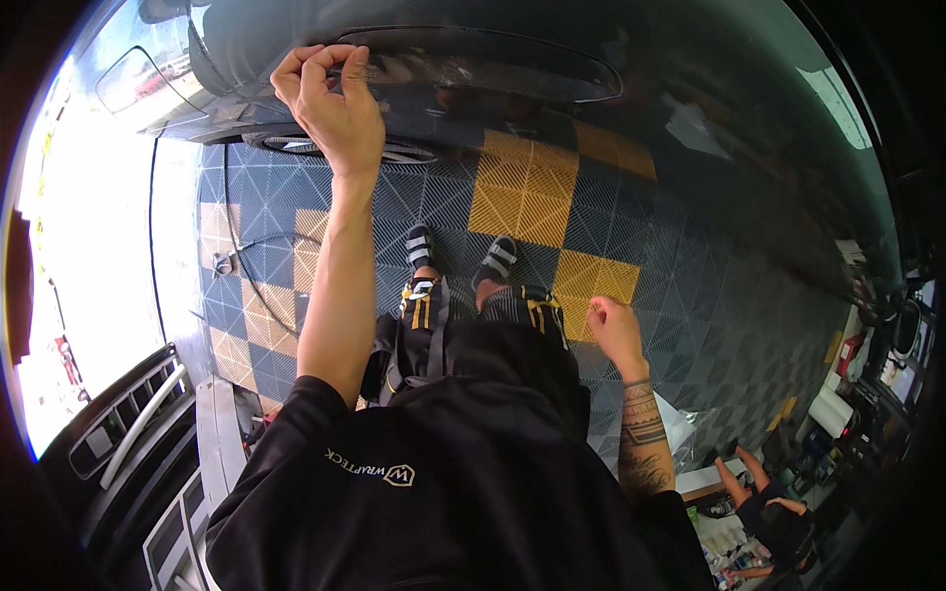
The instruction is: The person uses a metal squeegee tool to apply a protective film to the door handle of a dark-colored car. They smooth the film over the handle's contours and use their fingers to tuck the edges into the crevices for a precise fit.
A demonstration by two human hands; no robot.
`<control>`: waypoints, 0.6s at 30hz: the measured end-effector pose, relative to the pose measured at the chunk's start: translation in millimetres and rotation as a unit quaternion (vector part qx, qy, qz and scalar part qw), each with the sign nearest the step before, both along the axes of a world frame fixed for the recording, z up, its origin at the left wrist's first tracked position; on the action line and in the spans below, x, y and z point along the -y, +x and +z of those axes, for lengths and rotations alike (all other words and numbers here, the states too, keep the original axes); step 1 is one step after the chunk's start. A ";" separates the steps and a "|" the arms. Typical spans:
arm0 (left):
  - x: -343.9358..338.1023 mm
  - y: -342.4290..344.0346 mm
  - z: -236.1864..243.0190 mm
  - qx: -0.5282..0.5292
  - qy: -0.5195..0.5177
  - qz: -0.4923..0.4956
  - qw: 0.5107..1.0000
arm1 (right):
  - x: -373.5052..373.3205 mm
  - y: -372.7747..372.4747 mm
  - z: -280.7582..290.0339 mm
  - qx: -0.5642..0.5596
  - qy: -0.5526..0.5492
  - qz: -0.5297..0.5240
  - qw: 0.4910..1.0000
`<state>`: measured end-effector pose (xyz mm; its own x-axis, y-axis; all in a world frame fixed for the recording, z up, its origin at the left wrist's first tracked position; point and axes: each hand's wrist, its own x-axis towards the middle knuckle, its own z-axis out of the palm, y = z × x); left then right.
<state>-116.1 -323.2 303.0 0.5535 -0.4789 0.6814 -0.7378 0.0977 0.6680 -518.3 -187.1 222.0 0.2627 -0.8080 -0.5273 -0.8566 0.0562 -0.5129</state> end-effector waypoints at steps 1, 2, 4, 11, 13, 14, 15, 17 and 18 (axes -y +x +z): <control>0.6 -1.7 -0.8 0.006 -0.004 -0.004 1.000 | 1.1 -2.8 1.9 -0.002 -0.002 -0.001 1.000; 0.4 -1.4 -1.7 0.012 -0.007 -0.008 1.000 | 0.7 -6.1 1.9 -0.008 -0.008 0.005 1.000; -0.2 3.3 -0.1 0.041 0.003 -0.018 0.999 | 0.2 -10.6 -0.4 -0.016 -0.025 0.018 0.999; 1.8 -8.7 -0.7 -0.050 -0.006 -0.012 0.999 | -3.2 -13.7 -7.6 -0.027 0.001 0.027 0.999; 0.5 -8.4 1.6 -0.010 0.018 0.006 1.000 | -4.3 -10.9 -7.2 -0.030 0.013 0.019 0.999; 0.1 -8.1 2.6 0.010 0.030 0.016 0.999 | -4.7 -11.9 -9.7 -0.024 0.012 0.018 0.999; -1.6 -6.3 3.0 0.036 0.038 0.004 0.999 | -5.7 -12.4 -11.6 -0.018 0.011 0.017 1.000; -5.8 0.8 3.2 0.088 0.055 -0.021 0.994 | -7.7 -15.4 -13.8 -0.016 0.014 0.015 1.000; -6.3 4.7 0.4 0.075 0.037 -0.026 0.996 | -6.5 -14.1 -12.2 -0.018 0.019 0.017 1.000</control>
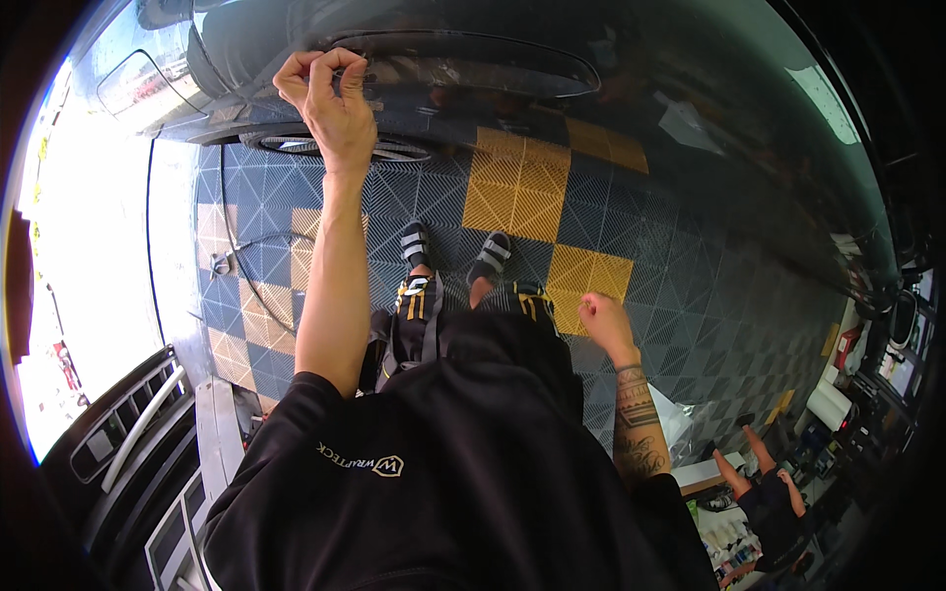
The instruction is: The person uses a metal squeegee tool to apply a protective film to the door handle of a dark-colored car. They smooth the film over the handle's contours and use their fingers to tuck the edges into the crevices for a precise fit.
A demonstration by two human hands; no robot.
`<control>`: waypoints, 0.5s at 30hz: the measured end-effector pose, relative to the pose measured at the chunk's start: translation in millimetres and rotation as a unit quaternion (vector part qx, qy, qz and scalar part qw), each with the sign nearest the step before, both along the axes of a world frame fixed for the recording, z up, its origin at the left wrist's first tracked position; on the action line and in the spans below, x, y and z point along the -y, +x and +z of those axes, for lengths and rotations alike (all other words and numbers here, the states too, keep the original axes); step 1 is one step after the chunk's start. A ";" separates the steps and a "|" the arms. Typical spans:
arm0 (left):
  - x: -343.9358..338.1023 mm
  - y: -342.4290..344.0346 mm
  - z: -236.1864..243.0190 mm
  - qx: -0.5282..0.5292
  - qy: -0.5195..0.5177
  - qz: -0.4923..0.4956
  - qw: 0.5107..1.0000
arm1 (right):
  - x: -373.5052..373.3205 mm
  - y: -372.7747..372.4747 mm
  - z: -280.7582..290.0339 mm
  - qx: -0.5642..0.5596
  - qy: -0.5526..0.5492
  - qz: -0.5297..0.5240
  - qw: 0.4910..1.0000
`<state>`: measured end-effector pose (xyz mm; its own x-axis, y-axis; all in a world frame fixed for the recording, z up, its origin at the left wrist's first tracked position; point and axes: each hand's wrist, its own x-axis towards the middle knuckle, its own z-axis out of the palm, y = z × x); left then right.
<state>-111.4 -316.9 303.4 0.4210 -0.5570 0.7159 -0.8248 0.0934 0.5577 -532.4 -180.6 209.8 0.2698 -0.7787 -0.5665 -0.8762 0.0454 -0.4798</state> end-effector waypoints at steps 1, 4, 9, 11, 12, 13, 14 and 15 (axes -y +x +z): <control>1.9 3.9 -3.7 -0.014 -0.017 -0.007 1.000 | 0.3 1.3 2.2 -0.002 0.004 0.002 1.000; 6.0 -8.3 -4.1 -0.093 -0.044 -0.004 0.995 | 0.0 2.6 7.6 -0.013 0.030 -0.015 0.999; 4.5 -14.3 1.6 -0.052 0.013 0.030 0.998 | -5.5 -11.5 -0.3 -0.002 0.020 -0.033 0.999; -1.3 -4.1 0.1 -0.007 0.039 -0.001 0.999 | -7.7 -14.1 -3.9 0.000 0.016 -0.029 0.999; -3.1 -2.4 1.0 0.015 0.052 -0.015 0.998 | -9.9 -17.8 -8.9 -0.001 0.004 -0.016 1.000; -1.8 -4.4 1.5 -0.012 0.027 -0.012 0.999 | -12.2 -21.9 -13.4 -0.002 -0.007 -0.003 1.000; 1.1 -8.1 1.8 -0.039 0.003 -0.008 0.999 | -14.4 -26.8 -17.1 -0.006 0.000 -0.003 1.000; 2.3 -11.8 3.8 -0.064 -0.021 -0.004 0.998 | -15.4 -27.0 -18.0 -0.008 0.009 -0.003 1.000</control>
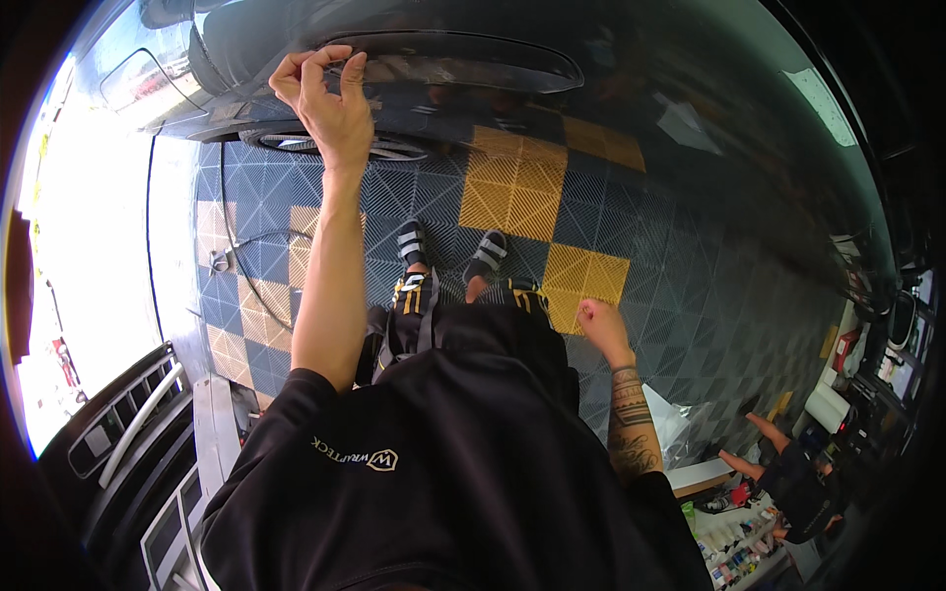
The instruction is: The person uses a metal squeegee tool to apply a protective film to the door handle of a dark-colored car. They smooth the film over the handle's contours and use their fingers to tuck the edges into the crevices for a precise fit.
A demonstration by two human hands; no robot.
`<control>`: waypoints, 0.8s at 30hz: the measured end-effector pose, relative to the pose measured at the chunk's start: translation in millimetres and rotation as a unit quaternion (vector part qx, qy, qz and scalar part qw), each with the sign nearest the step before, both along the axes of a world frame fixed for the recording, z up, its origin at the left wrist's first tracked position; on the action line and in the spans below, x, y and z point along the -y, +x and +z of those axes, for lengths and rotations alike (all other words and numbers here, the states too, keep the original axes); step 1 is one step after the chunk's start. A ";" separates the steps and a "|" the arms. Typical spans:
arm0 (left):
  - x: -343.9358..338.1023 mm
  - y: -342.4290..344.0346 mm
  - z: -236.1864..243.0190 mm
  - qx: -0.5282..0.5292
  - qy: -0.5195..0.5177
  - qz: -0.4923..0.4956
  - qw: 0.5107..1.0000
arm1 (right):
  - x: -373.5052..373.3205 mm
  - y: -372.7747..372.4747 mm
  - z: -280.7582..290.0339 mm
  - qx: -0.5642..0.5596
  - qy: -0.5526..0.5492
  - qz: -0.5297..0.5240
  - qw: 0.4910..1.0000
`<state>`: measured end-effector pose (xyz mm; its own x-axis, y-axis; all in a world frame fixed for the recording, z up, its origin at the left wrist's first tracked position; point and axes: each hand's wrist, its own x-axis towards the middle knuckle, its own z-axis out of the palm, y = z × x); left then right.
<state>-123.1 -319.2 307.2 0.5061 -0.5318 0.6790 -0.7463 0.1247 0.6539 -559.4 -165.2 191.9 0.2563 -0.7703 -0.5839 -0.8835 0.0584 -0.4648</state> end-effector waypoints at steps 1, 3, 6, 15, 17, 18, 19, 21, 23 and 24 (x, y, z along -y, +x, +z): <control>0.3 -5.2 1.9 -0.007 0.010 0.008 1.000 | -0.4 -0.5 -0.8 -0.002 0.008 0.000 1.000; 0.8 -14.6 5.6 -0.022 0.028 0.022 0.999 | 0.6 -0.4 -1.5 0.018 -0.001 -0.012 1.000; -2.6 -9.1 3.4 0.060 0.050 0.037 0.996 | 2.6 -0.1 0.0 0.039 -0.008 -0.034 0.999; -2.8 -21.2 15.1 0.071 0.011 0.056 0.996 | 8.1 -0.3 12.1 0.017 0.015 -0.035 0.999; -1.3 -23.1 15.0 0.077 0.019 0.066 0.995 | 8.1 -2.8 9.3 0.022 0.008 -0.029 0.999; 0.4 -22.9 14.8 0.078 0.024 0.056 0.995 | 6.7 -6.9 4.7 0.030 -0.003 -0.026 0.999; 1.0 -22.9 14.6 0.080 0.028 0.047 0.995 | 4.4 -10.7 0.1 0.037 -0.013 -0.023 0.999; -2.0 -22.8 14.3 0.091 0.023 0.039 0.995 | 1.1 -14.4 -6.5 0.032 -0.024 -0.010 0.999; -3.7 -24.7 14.0 0.083 0.027 0.042 0.995 | 0.6 -16.0 -9.2 0.029 -0.021 -0.008 0.999; -4.9 -26.1 16.1 0.070 0.034 0.050 0.996 | 0.8 -14.2 -8.4 0.029 -0.011 -0.011 0.999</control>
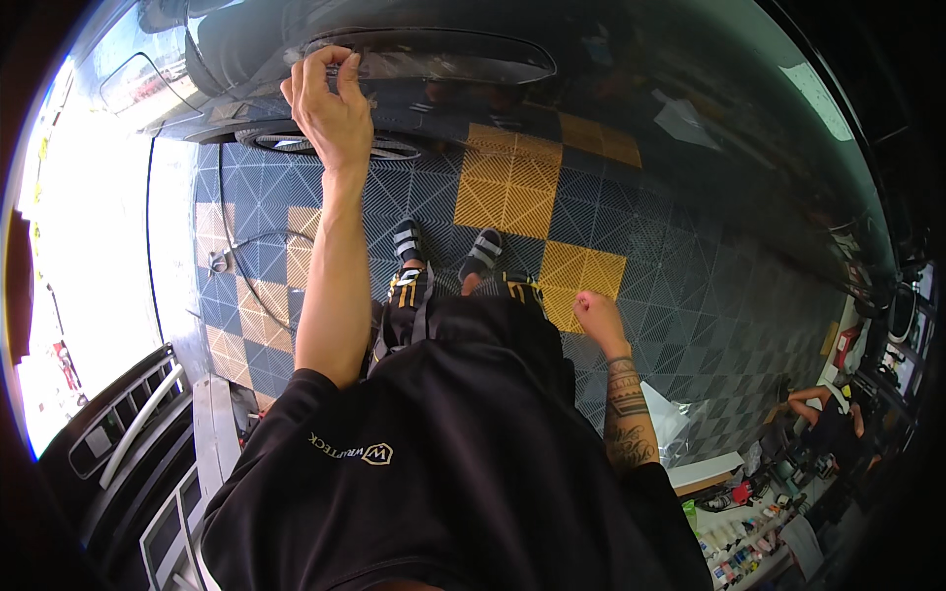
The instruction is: The person uses a metal squeegee tool to apply a protective film to the door handle of a dark-colored car. They smooth the film over the handle's contours and use their fingers to tuck the edges into the crevices for a precise fit.
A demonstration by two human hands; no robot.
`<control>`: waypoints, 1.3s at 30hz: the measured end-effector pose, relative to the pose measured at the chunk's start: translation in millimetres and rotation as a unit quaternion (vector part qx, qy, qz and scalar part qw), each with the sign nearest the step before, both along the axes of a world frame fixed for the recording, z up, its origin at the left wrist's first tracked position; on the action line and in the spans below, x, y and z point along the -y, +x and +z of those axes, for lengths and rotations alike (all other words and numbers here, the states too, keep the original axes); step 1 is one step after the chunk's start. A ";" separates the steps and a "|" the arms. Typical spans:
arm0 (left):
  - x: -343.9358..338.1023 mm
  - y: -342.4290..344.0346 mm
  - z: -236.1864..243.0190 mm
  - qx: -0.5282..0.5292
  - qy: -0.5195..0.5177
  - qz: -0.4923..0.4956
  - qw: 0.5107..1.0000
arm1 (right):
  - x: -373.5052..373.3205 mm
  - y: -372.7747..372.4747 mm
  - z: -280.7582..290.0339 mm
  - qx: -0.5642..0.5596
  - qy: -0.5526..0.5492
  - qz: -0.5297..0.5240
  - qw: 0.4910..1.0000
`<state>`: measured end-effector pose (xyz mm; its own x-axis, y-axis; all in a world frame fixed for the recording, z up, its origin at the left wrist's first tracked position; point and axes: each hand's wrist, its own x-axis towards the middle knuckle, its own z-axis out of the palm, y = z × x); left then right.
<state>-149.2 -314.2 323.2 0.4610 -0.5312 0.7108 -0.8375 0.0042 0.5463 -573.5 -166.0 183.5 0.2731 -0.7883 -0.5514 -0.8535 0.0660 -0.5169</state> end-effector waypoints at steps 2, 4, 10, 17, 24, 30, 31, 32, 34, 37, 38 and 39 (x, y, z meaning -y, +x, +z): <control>-0.5 -4.4 0.0 -0.029 0.003 0.015 0.999 | -0.4 2.3 2.2 0.004 0.005 -0.004 1.000; 3.0 -5.3 -1.2 -0.037 0.004 0.004 0.999 | -1.6 0.6 3.0 0.009 -0.009 -0.010 1.000; -2.2 -3.1 4.0 -0.006 0.012 -0.033 0.999 | -10.3 -1.1 -1.7 -0.005 -0.009 -0.028 1.000; -0.2 -13.8 4.0 -0.043 0.027 -0.048 0.998 | -39.6 9.1 -3.3 -0.016 -0.006 -0.056 0.998; 2.2 -13.9 6.6 -0.084 0.020 -0.060 0.994 | -73.4 17.9 -6.8 -0.018 -0.003 -0.090 0.996; -0.7 -14.9 2.2 -0.067 -0.007 -0.092 0.993 | -85.5 3.3 -15.0 -0.048 0.096 -0.151 0.983; -0.4 -17.0 1.9 -0.069 -0.002 -0.089 0.994 | -85.6 -0.9 -17.0 -0.052 0.121 -0.168 0.977; 0.0 -19.0 1.5 -0.072 0.002 -0.085 0.994 | -87.6 -3.6 -19.6 -0.041 0.130 -0.186 0.973; 1.9 -21.1 2.8 -0.068 0.021 -0.084 0.994 | -96.4 -18.7 -30.9 -0.022 0.147 -0.222 0.964; 0.3 -21.5 2.2 -0.054 0.030 -0.085 0.994 | -99.4 -32.2 -36.2 -0.029 0.179 -0.223 0.958; 0.1 -24.0 1.6 -0.065 0.014 -0.074 0.995 | -96.5 -39.6 -34.7 -0.036 0.179 -0.179 0.967; 0.3 -30.1 2.0 -0.079 -0.001 -0.065 0.995 | -96.9 -47.8 -36.8 -0.033 0.184 -0.198 0.962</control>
